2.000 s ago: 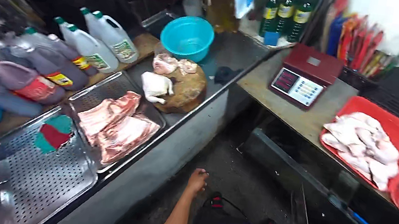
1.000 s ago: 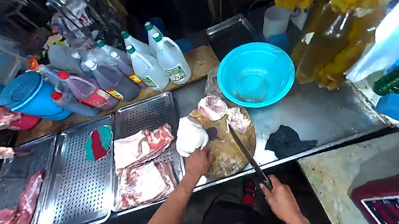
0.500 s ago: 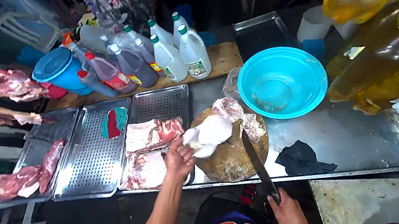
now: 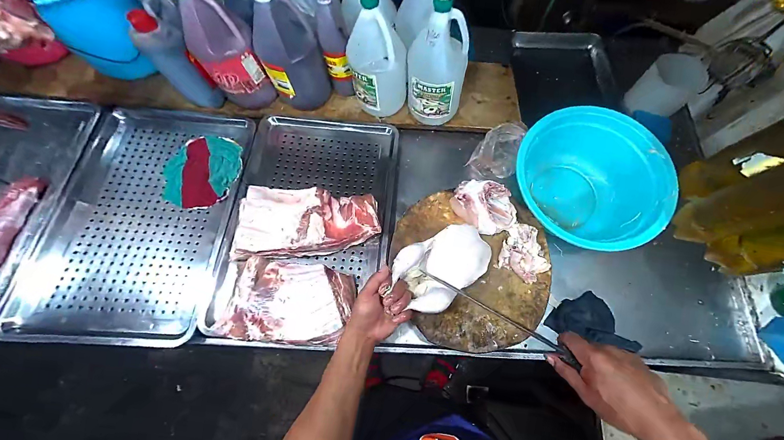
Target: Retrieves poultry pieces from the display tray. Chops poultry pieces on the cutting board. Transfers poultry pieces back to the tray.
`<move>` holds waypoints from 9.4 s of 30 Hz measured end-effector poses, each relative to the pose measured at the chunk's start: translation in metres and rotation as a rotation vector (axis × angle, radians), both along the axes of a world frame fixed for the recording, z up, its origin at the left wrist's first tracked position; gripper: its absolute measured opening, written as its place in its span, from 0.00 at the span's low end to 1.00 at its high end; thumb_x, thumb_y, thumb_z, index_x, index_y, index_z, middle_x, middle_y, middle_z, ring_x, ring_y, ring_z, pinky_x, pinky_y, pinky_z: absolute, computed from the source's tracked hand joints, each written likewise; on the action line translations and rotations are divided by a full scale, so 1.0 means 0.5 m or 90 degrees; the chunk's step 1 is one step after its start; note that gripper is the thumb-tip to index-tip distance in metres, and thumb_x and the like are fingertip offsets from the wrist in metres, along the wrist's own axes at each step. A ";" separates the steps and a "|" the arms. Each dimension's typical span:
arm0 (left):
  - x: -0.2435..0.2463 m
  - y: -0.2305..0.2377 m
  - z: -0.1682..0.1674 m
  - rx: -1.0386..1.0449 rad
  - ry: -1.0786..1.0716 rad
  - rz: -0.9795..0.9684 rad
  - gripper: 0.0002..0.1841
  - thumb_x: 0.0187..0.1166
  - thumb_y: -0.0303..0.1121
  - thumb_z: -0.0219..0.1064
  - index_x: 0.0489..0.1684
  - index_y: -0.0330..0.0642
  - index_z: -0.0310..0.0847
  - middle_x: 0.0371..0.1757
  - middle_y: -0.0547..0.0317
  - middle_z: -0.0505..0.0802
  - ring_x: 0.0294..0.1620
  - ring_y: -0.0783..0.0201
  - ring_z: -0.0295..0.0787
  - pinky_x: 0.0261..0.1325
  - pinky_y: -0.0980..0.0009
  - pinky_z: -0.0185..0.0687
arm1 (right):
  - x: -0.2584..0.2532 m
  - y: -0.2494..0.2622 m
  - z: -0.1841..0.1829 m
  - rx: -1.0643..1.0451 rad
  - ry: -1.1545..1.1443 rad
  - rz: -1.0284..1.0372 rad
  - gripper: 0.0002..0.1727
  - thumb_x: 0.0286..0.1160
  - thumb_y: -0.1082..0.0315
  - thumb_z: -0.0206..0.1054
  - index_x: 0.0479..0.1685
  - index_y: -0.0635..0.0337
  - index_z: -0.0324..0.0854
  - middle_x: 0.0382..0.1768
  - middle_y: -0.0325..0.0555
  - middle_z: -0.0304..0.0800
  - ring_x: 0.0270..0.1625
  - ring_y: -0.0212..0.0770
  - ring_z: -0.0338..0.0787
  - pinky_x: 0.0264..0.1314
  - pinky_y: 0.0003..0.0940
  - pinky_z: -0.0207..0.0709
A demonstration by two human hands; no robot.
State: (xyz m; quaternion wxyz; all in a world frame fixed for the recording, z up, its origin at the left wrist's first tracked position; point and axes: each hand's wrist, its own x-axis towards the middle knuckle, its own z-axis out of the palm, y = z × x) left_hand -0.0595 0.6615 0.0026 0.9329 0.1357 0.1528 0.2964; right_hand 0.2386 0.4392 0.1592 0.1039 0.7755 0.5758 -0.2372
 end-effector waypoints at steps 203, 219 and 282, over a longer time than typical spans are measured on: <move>-0.003 -0.257 0.059 0.540 0.935 0.211 0.37 0.52 0.34 0.89 0.64 0.29 0.79 0.56 0.45 0.91 0.58 0.60 0.90 0.68 0.62 0.85 | -0.258 0.016 -0.094 0.319 0.184 -0.408 0.24 0.88 0.45 0.55 0.59 0.59 0.78 0.24 0.40 0.85 0.27 0.41 0.89 0.33 0.39 0.85; -0.083 -0.204 0.060 0.340 0.677 0.359 0.29 0.56 0.16 0.75 0.62 0.28 0.73 0.48 0.49 0.93 0.44 0.59 0.97 0.43 0.55 0.99 | -0.181 -0.060 -0.182 0.194 0.191 -0.488 0.24 0.90 0.48 0.55 0.63 0.62 0.77 0.32 0.52 0.89 0.37 0.53 0.93 0.44 0.55 0.86; 0.003 -0.037 0.147 0.715 1.092 -0.022 0.27 0.80 0.51 0.69 0.61 0.33 0.79 0.35 0.46 0.90 0.36 0.49 0.89 0.45 0.44 0.86 | -0.224 -0.114 -0.266 0.122 0.241 -0.565 0.28 0.90 0.41 0.51 0.64 0.58 0.74 0.37 0.54 0.90 0.43 0.57 0.94 0.48 0.58 0.86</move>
